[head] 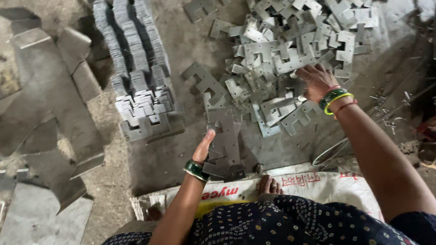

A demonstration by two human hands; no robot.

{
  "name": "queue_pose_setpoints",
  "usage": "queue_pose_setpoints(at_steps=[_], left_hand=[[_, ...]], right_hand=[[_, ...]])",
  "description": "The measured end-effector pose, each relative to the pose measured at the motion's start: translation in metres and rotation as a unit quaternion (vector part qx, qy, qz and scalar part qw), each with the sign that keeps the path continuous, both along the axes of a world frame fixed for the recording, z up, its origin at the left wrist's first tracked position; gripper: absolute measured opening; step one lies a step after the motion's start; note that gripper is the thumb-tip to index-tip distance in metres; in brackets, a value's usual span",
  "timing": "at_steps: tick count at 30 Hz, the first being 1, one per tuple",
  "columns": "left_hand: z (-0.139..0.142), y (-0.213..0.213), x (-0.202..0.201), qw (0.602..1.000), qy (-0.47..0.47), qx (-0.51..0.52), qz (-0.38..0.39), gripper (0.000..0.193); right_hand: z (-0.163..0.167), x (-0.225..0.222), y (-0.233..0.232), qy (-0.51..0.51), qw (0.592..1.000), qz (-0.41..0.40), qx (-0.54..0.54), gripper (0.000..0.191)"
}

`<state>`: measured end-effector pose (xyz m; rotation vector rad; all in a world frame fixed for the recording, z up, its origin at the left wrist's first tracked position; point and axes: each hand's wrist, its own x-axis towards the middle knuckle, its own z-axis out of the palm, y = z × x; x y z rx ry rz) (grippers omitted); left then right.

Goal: The person picks up metal sheets from the floor by hand and stacks them together.

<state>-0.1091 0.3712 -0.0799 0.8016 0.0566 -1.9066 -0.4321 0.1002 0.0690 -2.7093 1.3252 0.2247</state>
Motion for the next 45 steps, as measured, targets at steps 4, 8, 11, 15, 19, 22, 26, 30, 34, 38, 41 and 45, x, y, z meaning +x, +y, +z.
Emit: queue_pose_setpoints(at_steps=[4,8,11,15,19,22,26,30,34,38,41,45], left_hand=[[-0.003,0.004,0.002,1.0,-0.004,0.018,0.012,0.056],[0.0,0.003,0.003,0.997,-0.074,0.014,0.019,0.056],[0.009,0.001,0.002,0.997,-0.074,-0.002,0.011,0.056],[0.029,-0.001,-0.005,0.999,-0.028,-0.024,-0.018,0.056],[0.045,0.003,-0.013,0.999,0.008,-0.026,-0.022,0.059],[0.048,0.008,-0.016,0.999,0.015,-0.029,-0.022,0.062],[0.037,0.01,-0.014,0.998,0.014,-0.063,-0.021,0.071],[0.012,0.006,-0.013,0.999,-0.01,0.016,-0.03,0.077],[-0.005,0.0,-0.004,0.997,-0.077,-0.001,-0.028,0.082],[0.002,0.004,0.003,0.999,-0.027,-0.033,-0.006,0.082],[0.015,0.009,0.009,0.998,0.002,-0.067,0.015,0.072],[0.019,0.008,0.033,0.977,-0.205,0.038,-0.047,0.052]], right_hand=[[0.007,0.009,-0.002,0.044,0.999,-0.007,0.016,0.07],[0.011,0.033,0.02,0.038,0.997,-0.043,0.058,0.074],[0.001,0.066,0.057,-0.141,0.972,-0.013,0.186,0.073],[-0.016,0.111,0.098,-0.549,0.643,0.007,0.534,0.068],[-0.007,0.128,0.106,-0.661,0.49,0.028,0.567,0.057],[0.018,0.128,0.102,-0.33,0.886,-0.019,0.325,0.04],[0.076,0.124,0.103,-0.281,0.873,-0.1,0.386,0.032],[0.147,0.111,0.118,-0.453,0.81,0.069,0.365,0.021],[0.166,0.108,0.164,-0.416,0.902,0.103,0.045,0.048],[0.131,0.127,0.201,-0.473,0.852,0.177,0.135,0.017],[0.109,0.128,0.211,-0.32,0.882,0.342,-0.049,0.027],[0.085,0.103,0.202,-0.358,0.919,0.161,-0.012,0.025]])
